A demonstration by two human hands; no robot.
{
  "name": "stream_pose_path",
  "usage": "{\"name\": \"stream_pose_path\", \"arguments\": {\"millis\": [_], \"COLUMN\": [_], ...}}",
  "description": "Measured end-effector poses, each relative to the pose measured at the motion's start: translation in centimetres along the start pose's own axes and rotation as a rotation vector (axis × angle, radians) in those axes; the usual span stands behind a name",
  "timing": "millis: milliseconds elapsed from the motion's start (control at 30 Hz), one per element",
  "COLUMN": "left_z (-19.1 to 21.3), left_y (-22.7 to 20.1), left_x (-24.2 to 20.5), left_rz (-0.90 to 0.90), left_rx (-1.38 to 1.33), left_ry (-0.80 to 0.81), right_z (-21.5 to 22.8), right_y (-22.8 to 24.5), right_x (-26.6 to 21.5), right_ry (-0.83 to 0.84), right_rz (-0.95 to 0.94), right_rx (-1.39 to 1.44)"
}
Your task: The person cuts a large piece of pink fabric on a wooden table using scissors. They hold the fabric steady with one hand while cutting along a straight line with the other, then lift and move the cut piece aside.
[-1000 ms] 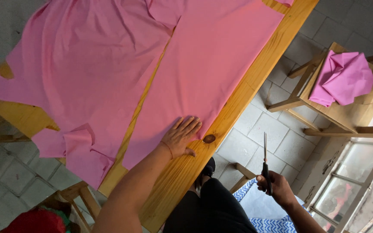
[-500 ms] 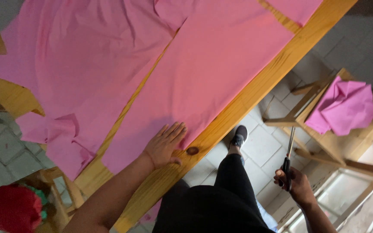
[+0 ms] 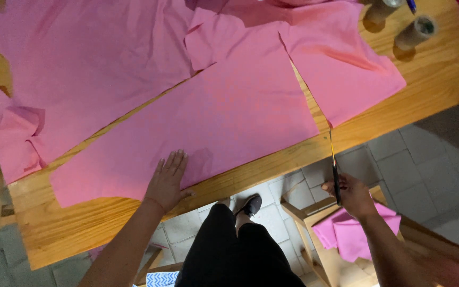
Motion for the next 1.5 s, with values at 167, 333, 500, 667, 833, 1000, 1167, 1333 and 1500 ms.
{"name": "stream_pose_path", "arguments": {"millis": [167, 333, 500, 667, 833, 1000, 1167, 1333, 1500], "left_z": [4.6, 7.3, 10.1, 11.3, 12.4, 12.5, 12.1, 12.2, 11.0], "left_y": [-4.4, -9.0, -15.5, -21.4, -24.6, -25.9, -26.1, -26.3, -26.4], "left_x": [4.4, 12.7, 23.0, 33.8, 42.3, 46.0, 45.5, 44.9, 45.1], "left_rz": [0.059, 0.003, -0.137, -0.029, 0.170, 0.299, 0.302, 0.272, 0.245], "left_rx": [-0.083, -0.219, -0.189, -0.230, -0.230, -0.219, -0.239, -0.197, -0.221], "left_ry": [0.013, -0.053, -0.134, -0.101, -0.079, -0.015, -0.019, -0.051, -0.080], "right_z": [0.5, 3.7, 5.3, 6.6, 6.9, 8.4, 10.5, 11.3, 10.5], "right_y": [8.8, 12.7, 15.2, 19.3, 24.6, 28.7, 28.8, 30.4, 30.6], "right_x": [5.6, 13.2, 21.6, 31.1, 40.3, 43.9, 48.8, 48.8, 46.9], "right_ry": [0.064, 0.153, 0.369, 0.492, 0.651, 0.696, 0.696, 0.740, 0.840], "right_rz": [0.068, 0.057, -0.051, 0.056, 0.130, 0.079, 0.083, 0.039, -0.060], "right_rx": [-0.049, -0.336, 0.001, -0.083, -0.248, -0.309, -0.373, -0.445, -0.468]}}
Point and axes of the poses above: each hand's wrist, its own x-axis towards the middle knuckle, its own z-axis out of the back of the hand, y = z × x, the point moved 2 cm from there along x, towards the middle knuckle, and after that the axes turned 11 degrees about x, right-handed, at the moved point
